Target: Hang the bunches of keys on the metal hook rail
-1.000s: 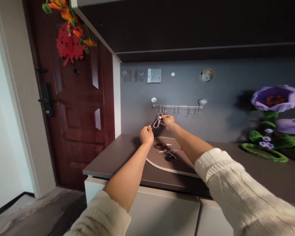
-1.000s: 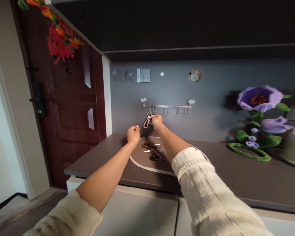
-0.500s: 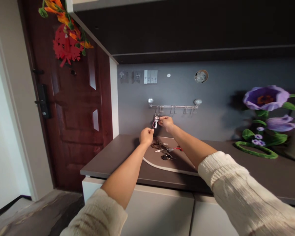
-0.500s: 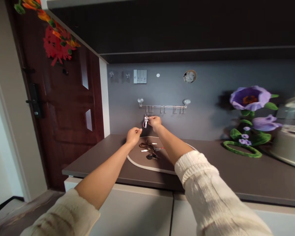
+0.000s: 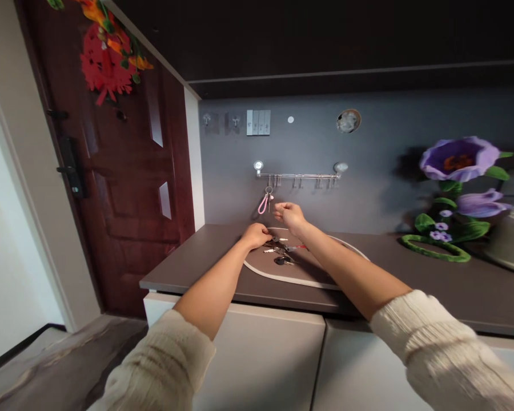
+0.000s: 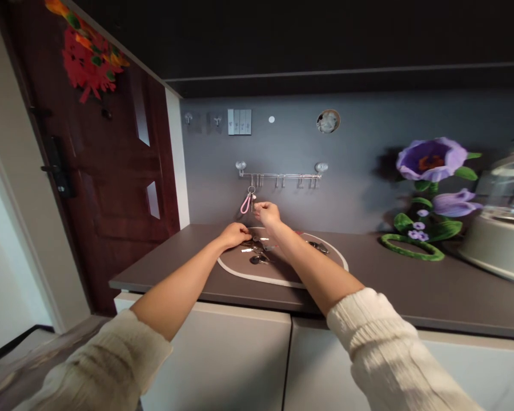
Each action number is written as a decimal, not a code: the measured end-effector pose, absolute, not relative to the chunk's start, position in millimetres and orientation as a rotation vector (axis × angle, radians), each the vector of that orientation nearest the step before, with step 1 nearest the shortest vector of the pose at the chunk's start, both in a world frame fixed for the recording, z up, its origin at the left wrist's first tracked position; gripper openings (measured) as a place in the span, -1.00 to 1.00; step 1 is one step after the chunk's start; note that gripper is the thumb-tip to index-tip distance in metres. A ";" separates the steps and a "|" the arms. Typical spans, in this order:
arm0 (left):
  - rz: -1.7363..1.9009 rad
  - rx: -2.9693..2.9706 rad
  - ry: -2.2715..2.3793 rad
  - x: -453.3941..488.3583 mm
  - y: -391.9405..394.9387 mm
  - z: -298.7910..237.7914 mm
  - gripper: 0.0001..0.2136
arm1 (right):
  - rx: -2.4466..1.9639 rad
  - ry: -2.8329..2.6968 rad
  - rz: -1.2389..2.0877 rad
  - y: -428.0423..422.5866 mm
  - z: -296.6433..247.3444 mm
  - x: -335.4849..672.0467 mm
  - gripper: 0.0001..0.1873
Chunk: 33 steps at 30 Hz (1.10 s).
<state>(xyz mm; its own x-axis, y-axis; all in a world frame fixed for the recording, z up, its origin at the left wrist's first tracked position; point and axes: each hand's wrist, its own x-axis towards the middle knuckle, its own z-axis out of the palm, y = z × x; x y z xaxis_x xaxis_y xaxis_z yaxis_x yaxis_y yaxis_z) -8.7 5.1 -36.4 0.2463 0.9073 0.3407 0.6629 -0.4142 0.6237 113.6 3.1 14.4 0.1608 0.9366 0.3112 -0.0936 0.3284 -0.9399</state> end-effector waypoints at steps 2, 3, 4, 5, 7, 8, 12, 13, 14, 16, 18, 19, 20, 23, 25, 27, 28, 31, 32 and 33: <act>0.898 2.207 1.462 -9.4 4.2 -36.4 -0.91 | -0.969 -1.172 0.899 -5.1 7.2 118.4 -0.91; 0.882 2.215 1.468 -9.6 4.2 -36.5 -0.92 | -0.982 -1.178 0.890 -8.5 3.4 121.0 -0.92; 0.877 2.221 1.471 -9.7 4.3 -36.6 -0.93 | -0.996 -1.184 0.881 -11.2 -0.4 123.7 -0.92; 0.877 2.225 1.470 -9.8 4.7 -36.8 -0.93 | -1.008 -1.191 0.874 -12.9 -4.1 126.4 -0.92; 0.896 2.230 1.467 -10.0 5.9 -37.6 -0.92 | -1.031 -1.223 0.848 -13.6 -11.4 131.3 -0.90; 0.902 2.234 1.468 -10.3 6.5 -38.0 -0.92 | -1.044 -1.251 0.826 -12.5 -14.9 133.4 -0.89; 0.932 2.274 1.469 -12.1 7.9 -39.3 -0.90 | -1.108 -1.406 0.672 -2.9 -26.6 138.7 -0.88; 0.939 2.287 1.470 -12.5 8.1 -39.3 -0.90 | -1.123 -1.450 0.621 -0.5 -28.5 139.3 -0.88; 0.946 2.301 1.476 -12.9 8.2 -39.2 -0.90 | -1.136 -1.493 0.570 1.2 -30.0 139.8 -0.87; 0.953 2.327 1.506 -13.4 8.4 -38.8 -0.89 | -1.156 -1.568 0.478 2.6 -31.5 140.5 -0.85; 0.956 2.339 1.545 -13.7 8.7 -38.1 -0.89 | -1.168 -1.618 0.414 1.3 -31.3 141.4 -0.84; 0.959 2.333 1.565 -13.9 8.9 -37.7 -0.89 | -1.175 -1.636 0.393 0.0 -30.8 141.8 -0.84; 0.969 2.324 1.579 -14.1 9.0 -37.1 -0.88 | -1.183 -1.649 0.375 -1.5 -30.2 142.3 -0.84; 1.026 2.285 1.578 -15.0 8.5 -35.0 -0.88 | -1.223 -1.676 0.336 -6.1 -28.1 143.0 -0.85; 1.084 2.224 1.564 -15.4 7.4 -33.2 -0.87 | -1.247 -1.688 0.319 -8.7 -26.7 142.6 -0.86; 1.152 2.127 1.546 -15.3 6.1 -31.7 -0.86 | -1.257 -1.699 0.309 -10.9 -25.2 141.6 -0.87; 1.192 2.075 1.524 -15.0 5.6 -31.1 -0.86 | -1.256 -1.703 0.308 -12.0 -24.6 141.1 -0.88; 1.307 1.952 1.385 -13.9 4.7 -29.9 -0.87 | -1.246 -1.714 0.312 -14.3 -23.3 139.9 -0.91; 1.337 1.918 1.329 -13.5 4.6 -29.5 -0.87 | -1.242 -1.715 0.311 -14.8 -23.1 139.7 -0.91; 1.360 1.884 1.278 -13.1 4.4 -29.0 -0.86 | -1.238 -1.716 0.308 -14.9 -23.1 139.8 -0.91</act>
<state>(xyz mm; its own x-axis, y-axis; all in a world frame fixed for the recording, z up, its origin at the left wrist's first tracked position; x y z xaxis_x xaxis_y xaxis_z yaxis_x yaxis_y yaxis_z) -13.1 4.4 -29.0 0.0681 0.8857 0.4593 0.4033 -0.4455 0.7993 139.8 -14.9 -23.1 -0.0221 0.8359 0.5485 0.5930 0.4527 -0.6659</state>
